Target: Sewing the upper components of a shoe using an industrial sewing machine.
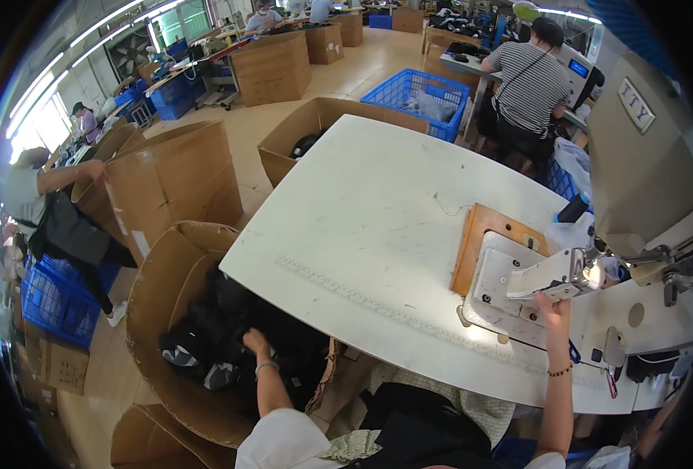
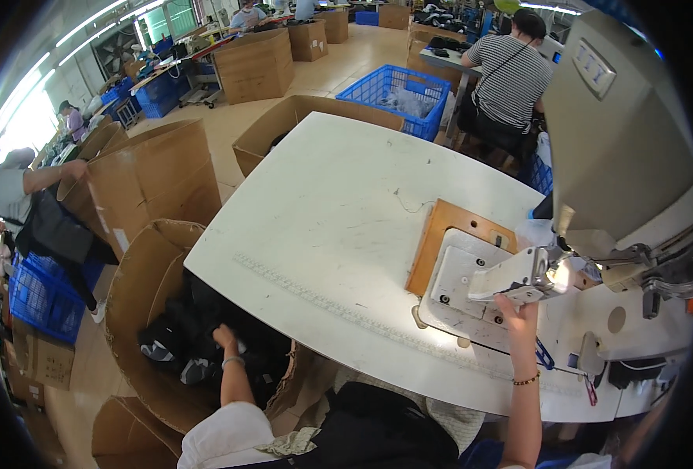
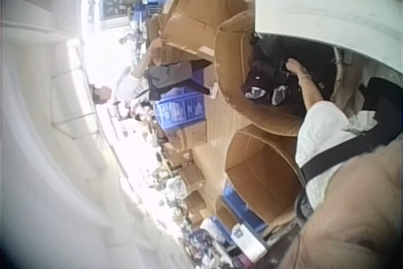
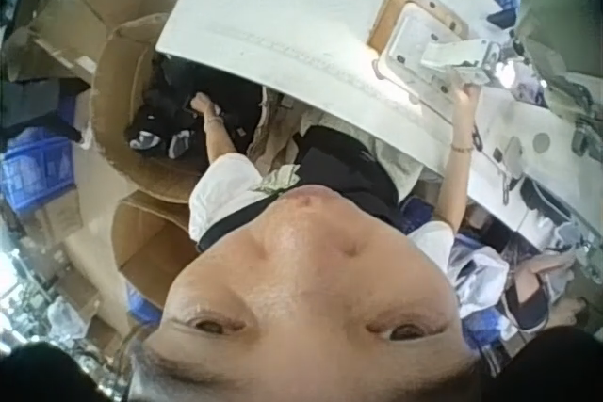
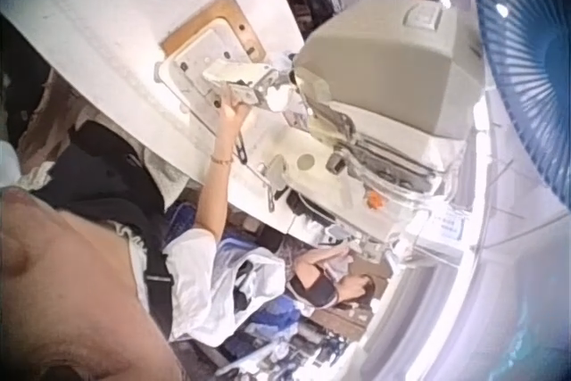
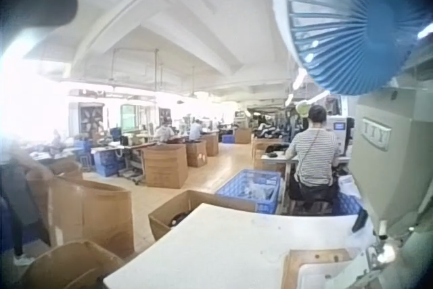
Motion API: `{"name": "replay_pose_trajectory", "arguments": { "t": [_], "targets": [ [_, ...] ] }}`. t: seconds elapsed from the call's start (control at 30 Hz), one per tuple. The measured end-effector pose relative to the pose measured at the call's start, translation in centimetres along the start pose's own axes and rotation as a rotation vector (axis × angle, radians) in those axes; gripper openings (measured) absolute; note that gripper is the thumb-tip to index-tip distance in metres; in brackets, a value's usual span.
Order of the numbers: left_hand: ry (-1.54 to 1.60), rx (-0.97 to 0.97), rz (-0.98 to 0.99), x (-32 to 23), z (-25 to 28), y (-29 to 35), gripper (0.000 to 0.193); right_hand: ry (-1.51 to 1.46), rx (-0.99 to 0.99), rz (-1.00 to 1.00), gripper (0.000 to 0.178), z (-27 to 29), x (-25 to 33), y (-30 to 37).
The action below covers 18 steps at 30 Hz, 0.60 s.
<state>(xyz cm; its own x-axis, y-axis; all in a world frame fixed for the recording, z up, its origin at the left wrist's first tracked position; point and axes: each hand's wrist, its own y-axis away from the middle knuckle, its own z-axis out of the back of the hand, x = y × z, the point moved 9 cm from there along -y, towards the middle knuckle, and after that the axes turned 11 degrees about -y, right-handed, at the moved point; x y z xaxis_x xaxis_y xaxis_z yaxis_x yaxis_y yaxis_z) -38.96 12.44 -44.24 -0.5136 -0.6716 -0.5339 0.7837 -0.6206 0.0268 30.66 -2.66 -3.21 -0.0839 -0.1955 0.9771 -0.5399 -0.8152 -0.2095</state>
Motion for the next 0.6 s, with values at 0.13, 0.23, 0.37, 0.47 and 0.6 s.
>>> {"name": "replay_pose_trajectory", "arguments": {
  "t": [0.13,0.23,0.37,0.47,0.6],
  "targets": [
    [0.146,-0.461,0.01,-1.4,17.1,1.9,0.032,0.012,0.029,-0.038,0.046,0.0,0.0,0.1],
    [0.213,-0.773,-0.414,-10.0,31.8,6.3,0.036,0.034,0.055,0.009,0.044,-0.4,0.4,0.0],
    [0.541,-0.679,-0.503,-20.7,43.0,11.8,0.035,0.138,0.067,0.028,0.035,-0.6,1.0,-0.2],
    [0.633,-0.775,-0.94,-29.9,47.6,19.5,0.018,0.162,0.085,0.073,0.032,-0.3,2.8,0.3],
    [0.843,-0.507,-1.132,-38.2,47.2,23.2,0.017,1.134,0.053,0.311,0.031,-0.5,7.3,3.2]
  ]
}}
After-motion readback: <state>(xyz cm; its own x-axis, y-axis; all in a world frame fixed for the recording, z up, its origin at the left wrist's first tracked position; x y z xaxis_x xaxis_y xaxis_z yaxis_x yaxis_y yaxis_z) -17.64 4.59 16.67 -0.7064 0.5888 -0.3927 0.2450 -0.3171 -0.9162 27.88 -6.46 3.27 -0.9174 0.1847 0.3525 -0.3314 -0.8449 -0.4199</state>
